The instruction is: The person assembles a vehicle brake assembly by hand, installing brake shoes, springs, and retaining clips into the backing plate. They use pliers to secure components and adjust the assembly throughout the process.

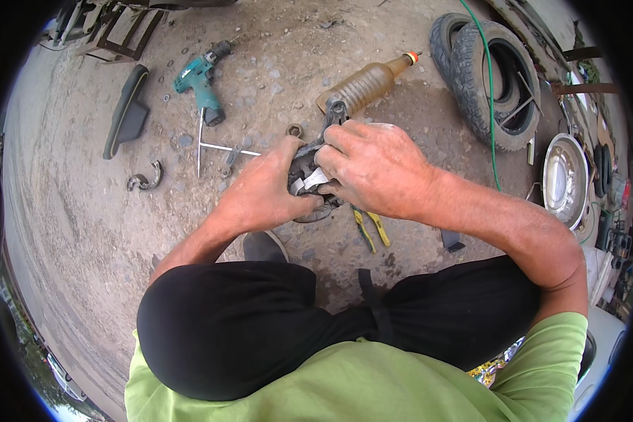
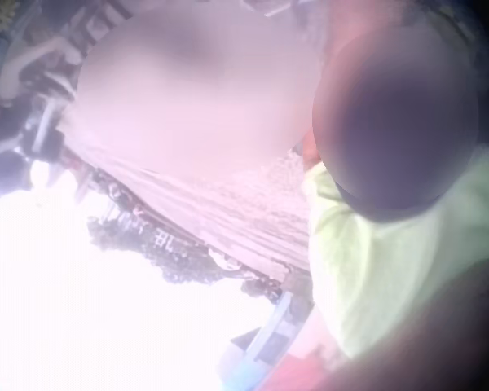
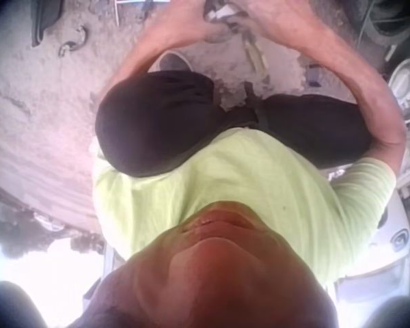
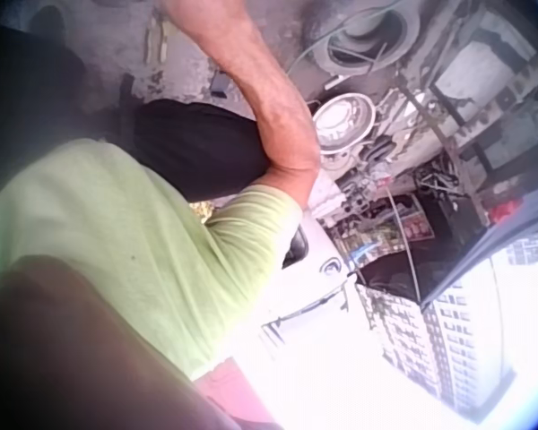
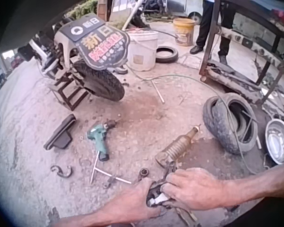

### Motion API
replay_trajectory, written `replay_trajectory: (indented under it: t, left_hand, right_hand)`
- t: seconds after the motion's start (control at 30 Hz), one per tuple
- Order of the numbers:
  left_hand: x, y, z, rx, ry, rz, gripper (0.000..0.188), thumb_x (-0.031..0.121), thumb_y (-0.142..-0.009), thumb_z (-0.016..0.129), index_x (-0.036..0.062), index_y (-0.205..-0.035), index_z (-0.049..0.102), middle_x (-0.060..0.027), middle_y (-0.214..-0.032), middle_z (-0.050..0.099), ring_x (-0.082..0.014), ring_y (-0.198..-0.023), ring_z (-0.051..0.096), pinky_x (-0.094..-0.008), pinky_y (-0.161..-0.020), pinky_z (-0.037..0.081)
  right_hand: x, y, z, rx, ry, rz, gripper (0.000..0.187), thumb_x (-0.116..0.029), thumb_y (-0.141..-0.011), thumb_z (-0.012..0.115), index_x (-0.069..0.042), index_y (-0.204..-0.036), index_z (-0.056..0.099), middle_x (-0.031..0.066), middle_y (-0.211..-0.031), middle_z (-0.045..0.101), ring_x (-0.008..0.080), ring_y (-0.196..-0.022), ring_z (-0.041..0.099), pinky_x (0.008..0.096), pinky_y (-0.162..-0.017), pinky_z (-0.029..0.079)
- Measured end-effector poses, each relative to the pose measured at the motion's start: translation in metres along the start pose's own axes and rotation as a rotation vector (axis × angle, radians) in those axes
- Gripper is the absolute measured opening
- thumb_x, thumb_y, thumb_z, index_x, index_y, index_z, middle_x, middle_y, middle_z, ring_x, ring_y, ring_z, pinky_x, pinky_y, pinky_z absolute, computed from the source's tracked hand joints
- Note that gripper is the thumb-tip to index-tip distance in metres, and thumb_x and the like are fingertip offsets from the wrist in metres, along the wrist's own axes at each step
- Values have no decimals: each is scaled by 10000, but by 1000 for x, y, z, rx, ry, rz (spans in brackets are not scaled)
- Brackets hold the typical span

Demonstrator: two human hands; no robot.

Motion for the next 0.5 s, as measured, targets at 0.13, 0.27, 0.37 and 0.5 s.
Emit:
replay_trajectory:
  t: [0.13, 0.27, 0.37, 0.5]
  left_hand:
    - [-4, -4, 3, 46, -31, 50, 618, 230, -728, 872, -20, -1194, 552, -278, -986, 707, -459, -960, 708, -504, -814, 555]
    - [-3, -5, 2, 59, -20, 168, 623, 247, -718, 887, -23, -1180, 568, -256, -963, 712, -436, -934, 719, -488, -802, 560]
    - [-1, -7, 0, 17, 9, 166, 635, 273, -708, 902, -20, -1169, 577, -256, -985, 710, -417, -946, 719, -482, -806, 559]
    - [6, -5, 0, -23, 12, 182, 661, 303, -700, 915, -9, -1180, 584, -257, -1014, 709, -408, -964, 713, -478, -819, 558]
  right_hand:
    - [0, 5, 7, -46, 43, 64, 336, -245, -770, 851, -60, -958, 642, 92, -963, 600, 268, -903, 688, 406, -667, 593]
    - [1, 3, 9, -70, 56, 98, 323, -230, -765, 850, -60, -952, 649, 99, -941, 604, 272, -873, 700, 413, -652, 592]
    - [1, 1, 5, -46, 32, 85, 302, -236, -771, 841, -62, -931, 653, 102, -939, 606, 286, -848, 704, 426, -663, 588]
    - [-6, 0, -3, -99, 3, 0, 303, -270, -786, 829, -57, -916, 656, 107, -929, 627, 298, -835, 703, 439, -683, 584]
Point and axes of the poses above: each hand's wrist, its own y-axis away from the middle knuckle, its own z-axis out of the palm, x = y × z, the point moved 10 cm from there along -y, towards the middle knuckle
